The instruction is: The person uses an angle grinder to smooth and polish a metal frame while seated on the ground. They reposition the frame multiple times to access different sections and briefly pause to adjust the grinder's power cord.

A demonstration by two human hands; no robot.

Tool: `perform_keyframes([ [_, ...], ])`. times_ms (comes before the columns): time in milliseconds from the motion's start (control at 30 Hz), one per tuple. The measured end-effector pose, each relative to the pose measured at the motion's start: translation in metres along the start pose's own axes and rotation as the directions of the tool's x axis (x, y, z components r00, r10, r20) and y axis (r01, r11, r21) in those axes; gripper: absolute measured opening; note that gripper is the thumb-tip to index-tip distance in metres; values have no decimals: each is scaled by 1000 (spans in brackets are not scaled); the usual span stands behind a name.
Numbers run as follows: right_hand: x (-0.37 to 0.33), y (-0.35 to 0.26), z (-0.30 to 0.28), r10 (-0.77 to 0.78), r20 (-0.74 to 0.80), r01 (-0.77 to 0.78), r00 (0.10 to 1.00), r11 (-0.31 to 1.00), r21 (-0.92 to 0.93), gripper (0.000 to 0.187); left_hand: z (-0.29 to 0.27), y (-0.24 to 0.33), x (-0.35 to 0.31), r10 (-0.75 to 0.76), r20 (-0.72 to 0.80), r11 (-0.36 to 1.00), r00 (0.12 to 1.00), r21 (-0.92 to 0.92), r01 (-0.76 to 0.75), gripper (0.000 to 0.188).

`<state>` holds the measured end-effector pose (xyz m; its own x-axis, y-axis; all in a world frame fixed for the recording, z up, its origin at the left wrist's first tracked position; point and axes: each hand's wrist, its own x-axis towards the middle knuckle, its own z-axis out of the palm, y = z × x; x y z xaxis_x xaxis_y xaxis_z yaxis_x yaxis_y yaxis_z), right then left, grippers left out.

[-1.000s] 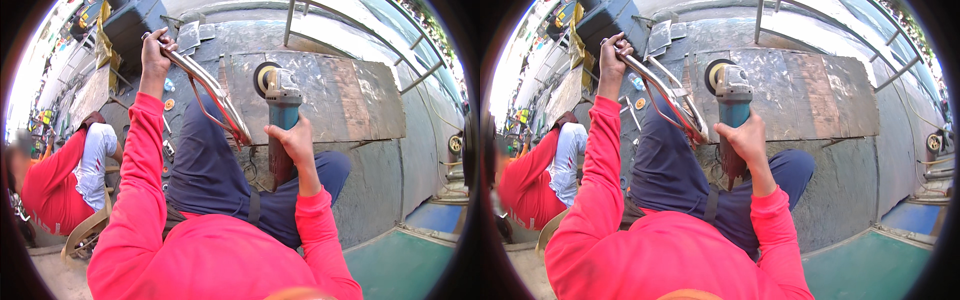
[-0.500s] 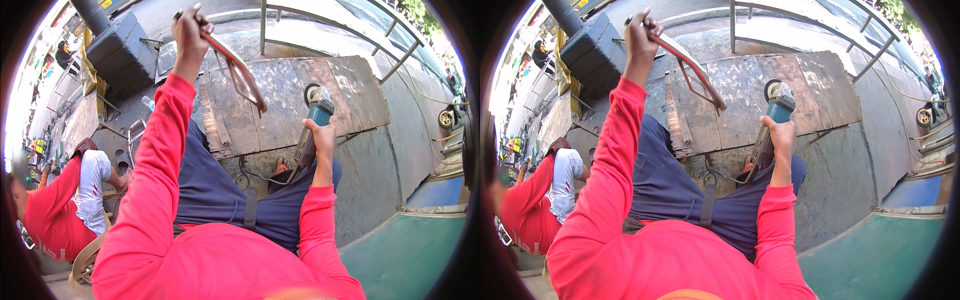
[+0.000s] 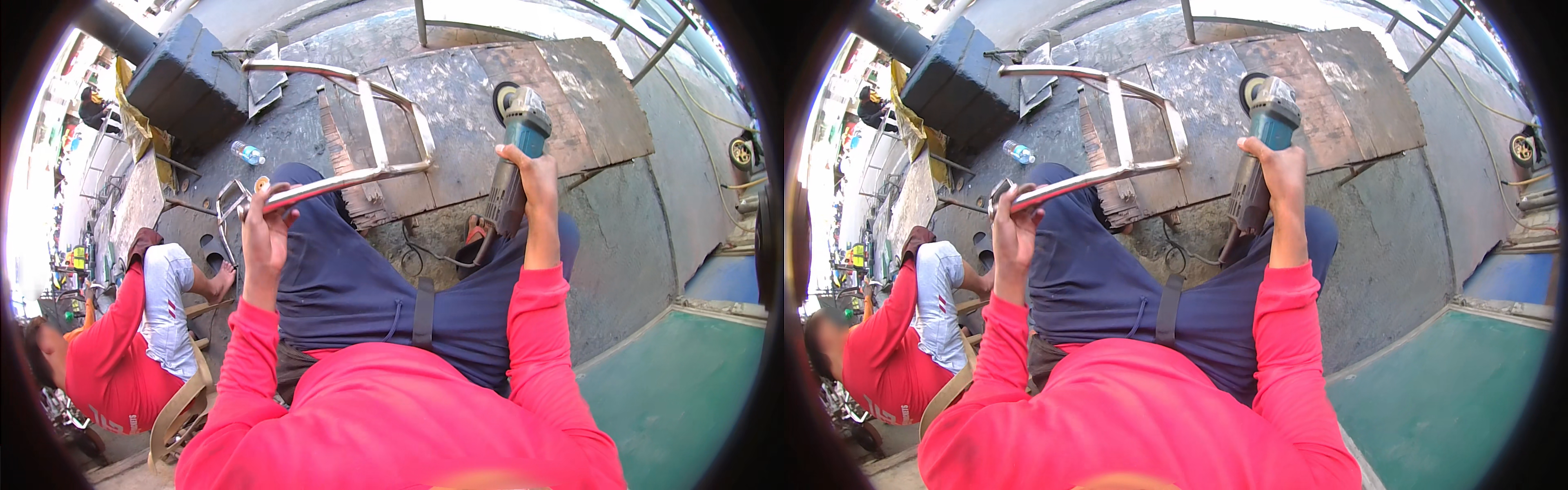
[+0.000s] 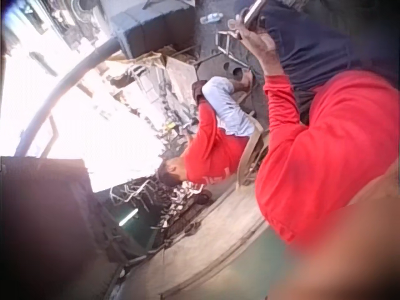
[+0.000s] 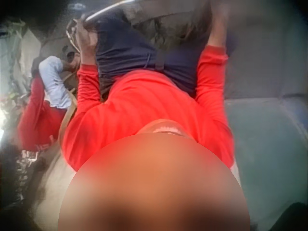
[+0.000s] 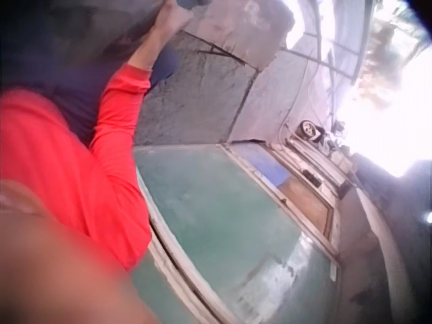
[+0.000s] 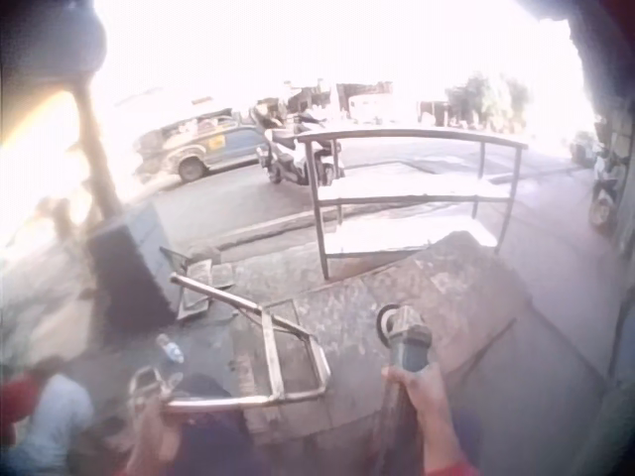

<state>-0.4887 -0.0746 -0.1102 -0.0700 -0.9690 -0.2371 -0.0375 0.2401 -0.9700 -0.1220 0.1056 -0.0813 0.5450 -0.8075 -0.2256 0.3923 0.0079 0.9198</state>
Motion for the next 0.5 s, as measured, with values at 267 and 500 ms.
perform_keyframes([
  [267,-7,-4,9,105,84,-114,991,986,123,26,7,-63,-82,-450,122,849,885,-248,466,52],
  [500,-10,-4,12,35,78,-48,996,985,168,27,18,-109,-100,-658,370,563,656,-336,755,71],
])
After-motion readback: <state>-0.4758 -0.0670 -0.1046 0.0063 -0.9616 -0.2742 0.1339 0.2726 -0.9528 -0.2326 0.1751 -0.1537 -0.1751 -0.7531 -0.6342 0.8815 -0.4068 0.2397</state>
